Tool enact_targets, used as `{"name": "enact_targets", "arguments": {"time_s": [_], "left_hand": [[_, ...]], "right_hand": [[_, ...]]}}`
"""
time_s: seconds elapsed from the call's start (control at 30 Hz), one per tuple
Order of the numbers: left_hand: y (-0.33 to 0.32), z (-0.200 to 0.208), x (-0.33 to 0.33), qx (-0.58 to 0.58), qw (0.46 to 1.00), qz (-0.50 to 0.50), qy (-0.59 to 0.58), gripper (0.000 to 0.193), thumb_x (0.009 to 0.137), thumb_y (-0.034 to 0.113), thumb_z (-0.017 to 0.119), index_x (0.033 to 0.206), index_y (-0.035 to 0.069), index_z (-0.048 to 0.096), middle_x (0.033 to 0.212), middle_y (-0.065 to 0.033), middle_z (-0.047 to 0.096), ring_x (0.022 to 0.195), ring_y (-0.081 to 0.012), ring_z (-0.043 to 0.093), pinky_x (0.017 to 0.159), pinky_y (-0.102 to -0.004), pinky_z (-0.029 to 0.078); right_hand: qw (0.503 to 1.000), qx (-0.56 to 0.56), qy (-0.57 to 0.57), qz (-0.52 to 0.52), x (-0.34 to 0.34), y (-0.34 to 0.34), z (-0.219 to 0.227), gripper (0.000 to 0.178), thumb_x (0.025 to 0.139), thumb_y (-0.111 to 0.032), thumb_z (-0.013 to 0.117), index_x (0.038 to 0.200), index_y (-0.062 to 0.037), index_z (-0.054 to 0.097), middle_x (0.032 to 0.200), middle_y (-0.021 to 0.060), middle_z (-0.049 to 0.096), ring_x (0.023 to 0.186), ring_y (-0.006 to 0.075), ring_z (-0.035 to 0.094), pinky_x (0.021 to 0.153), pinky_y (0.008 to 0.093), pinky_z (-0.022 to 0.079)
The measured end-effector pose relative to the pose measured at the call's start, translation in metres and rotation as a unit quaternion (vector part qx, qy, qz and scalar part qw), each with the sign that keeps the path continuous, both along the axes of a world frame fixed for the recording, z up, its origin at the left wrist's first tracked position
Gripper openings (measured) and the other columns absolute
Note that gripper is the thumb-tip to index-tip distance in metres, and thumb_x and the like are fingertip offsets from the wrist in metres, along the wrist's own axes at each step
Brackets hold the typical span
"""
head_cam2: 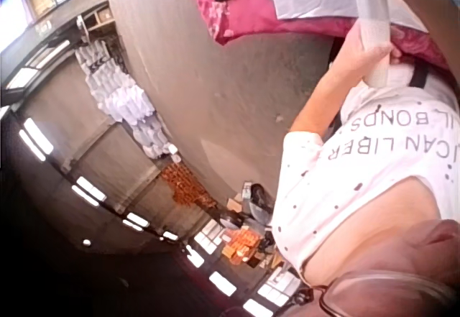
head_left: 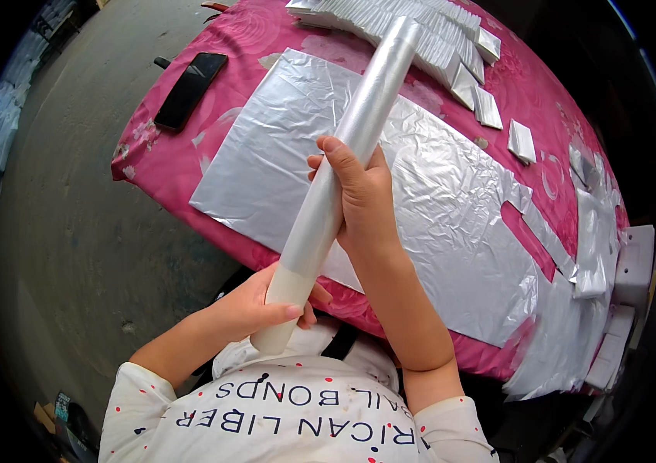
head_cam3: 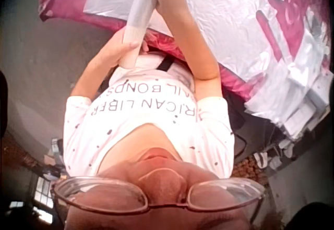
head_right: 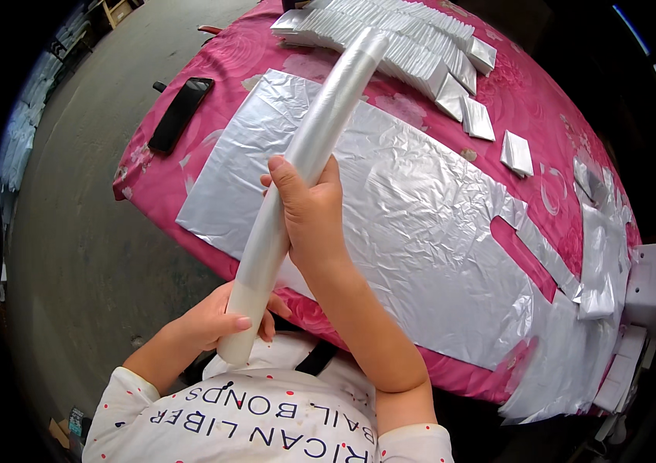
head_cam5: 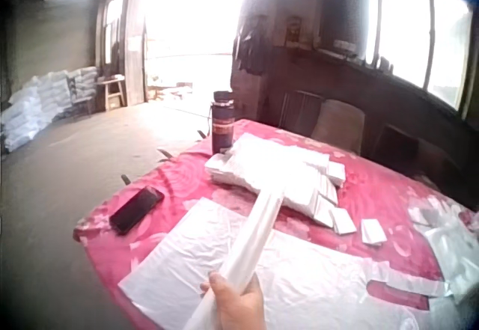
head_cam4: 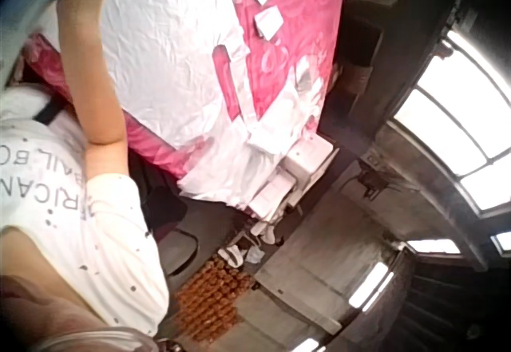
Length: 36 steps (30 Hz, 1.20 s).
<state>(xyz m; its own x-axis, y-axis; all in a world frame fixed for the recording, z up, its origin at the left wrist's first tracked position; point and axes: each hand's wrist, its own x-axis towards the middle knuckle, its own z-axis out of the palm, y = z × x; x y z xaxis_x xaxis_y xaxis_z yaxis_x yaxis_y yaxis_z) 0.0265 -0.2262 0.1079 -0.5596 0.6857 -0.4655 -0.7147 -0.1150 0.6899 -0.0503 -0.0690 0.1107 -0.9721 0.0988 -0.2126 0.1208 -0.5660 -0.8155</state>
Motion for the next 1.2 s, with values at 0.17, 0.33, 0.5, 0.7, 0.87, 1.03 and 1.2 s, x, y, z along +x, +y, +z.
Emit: {"name": "enact_targets", "arguments": {"time_s": [0.17, 0.33, 0.5, 0.7, 0.87, 1.03, 1.2], "left_hand": [[0.006, -0.014, -0.004, 0.008, 0.992, -0.123, 0.039, 0.055, 0.073, 0.031, 0.071, 0.114, 0.001, 0.047, 0.092, -0.0068, 0.056, 0.082, -0.0155, 0.058, 0.076, -0.0329, 0.048], [0.027, -0.022, -0.001, -0.004, 0.999, -0.032, -0.02, 0.053, 0.081, 0.038, 0.062, 0.116, 0.001, 0.047, 0.097, -0.0076, 0.055, 0.087, -0.0133, 0.056, 0.075, -0.0297, 0.046], [0.04, -0.028, 0.004, -0.199, 0.955, -0.04, 0.217, 0.042, 0.091, 0.034, 0.049, 0.118, 0.002, 0.046, 0.091, -0.0059, 0.057, 0.085, -0.0116, 0.056, 0.073, -0.0286, 0.045], [0.022, -0.039, 0.0, -0.105, 0.985, -0.132, 0.039, 0.047, 0.088, 0.045, 0.049, 0.105, 0.001, 0.051, 0.075, -0.007, 0.057, 0.058, -0.0139, 0.058, 0.054, -0.0269, 0.048], [0.002, -0.045, 0.009, -0.099, 0.978, -0.182, -0.038, 0.065, 0.076, 0.06, 0.055, 0.097, -0.001, 0.056, 0.068, -0.0087, 0.057, 0.053, -0.0149, 0.056, 0.051, -0.0284, 0.047], [-0.012, -0.06, 0.016, -0.113, 0.97, -0.209, -0.05, 0.064, 0.075, 0.06, 0.055, 0.095, -0.001, 0.059, 0.067, -0.0094, 0.057, 0.053, -0.0157, 0.056, 0.051, -0.0287, 0.046], [-0.014, -0.063, 0.013, -0.105, 0.969, -0.219, -0.045, 0.064, 0.077, 0.059, 0.055, 0.096, -0.002, 0.059, 0.068, -0.0094, 0.057, 0.054, -0.0158, 0.057, 0.051, -0.0287, 0.047]], "right_hand": [[0.995, -0.091, 0.037, -0.015, 0.022, 0.027, 0.001, 0.055, 0.079, -0.023, 0.069, 0.117, -0.0002, 0.036, 0.093, 0.0091, 0.054, 0.081, 0.0149, 0.057, 0.069, 0.0296, 0.05], [0.998, -0.017, -0.005, -0.066, 0.046, 0.041, -0.013, 0.046, 0.079, -0.019, 0.069, 0.111, -0.0019, 0.041, 0.093, 0.0078, 0.054, 0.081, 0.015, 0.057, 0.072, 0.0293, 0.049], [0.996, 0.074, 0.016, -0.042, 0.068, 0.029, -0.033, 0.042, 0.08, -0.02, 0.069, 0.107, -0.0026, 0.043, 0.094, 0.0082, 0.054, 0.084, 0.0161, 0.057, 0.075, 0.031, 0.048], [0.995, -0.068, -0.039, -0.065, 0.049, 0.075, -0.036, 0.049, 0.082, -0.023, 0.067, 0.117, -0.0015, 0.04, 0.096, 0.0086, 0.055, 0.084, 0.0157, 0.057, 0.075, 0.0309, 0.047], [0.953, 0.159, -0.032, -0.254, 0.018, 0.166, -0.054, 0.038, 0.089, -0.028, 0.056, 0.113, 0.0007, 0.051, 0.097, 0.0084, 0.059, 0.077, 0.0119, 0.055, 0.066, 0.0243, 0.044], [0.969, 0.225, -0.1, -0.028, 0.025, 0.2, -0.038, 0.032, 0.091, -0.028, 0.051, 0.104, -0.0006, 0.06, 0.096, 0.005, 0.06, 0.067, 0.0072, 0.052, 0.057, 0.018, 0.038], [0.924, 0.315, -0.172, 0.13, 0.017, 0.204, -0.036, 0.038, 0.08, -0.041, 0.064, 0.086, -0.0036, 0.062, 0.083, 0.003, 0.06, 0.063, 0.0102, 0.049, 0.056, 0.0244, 0.039]]}}
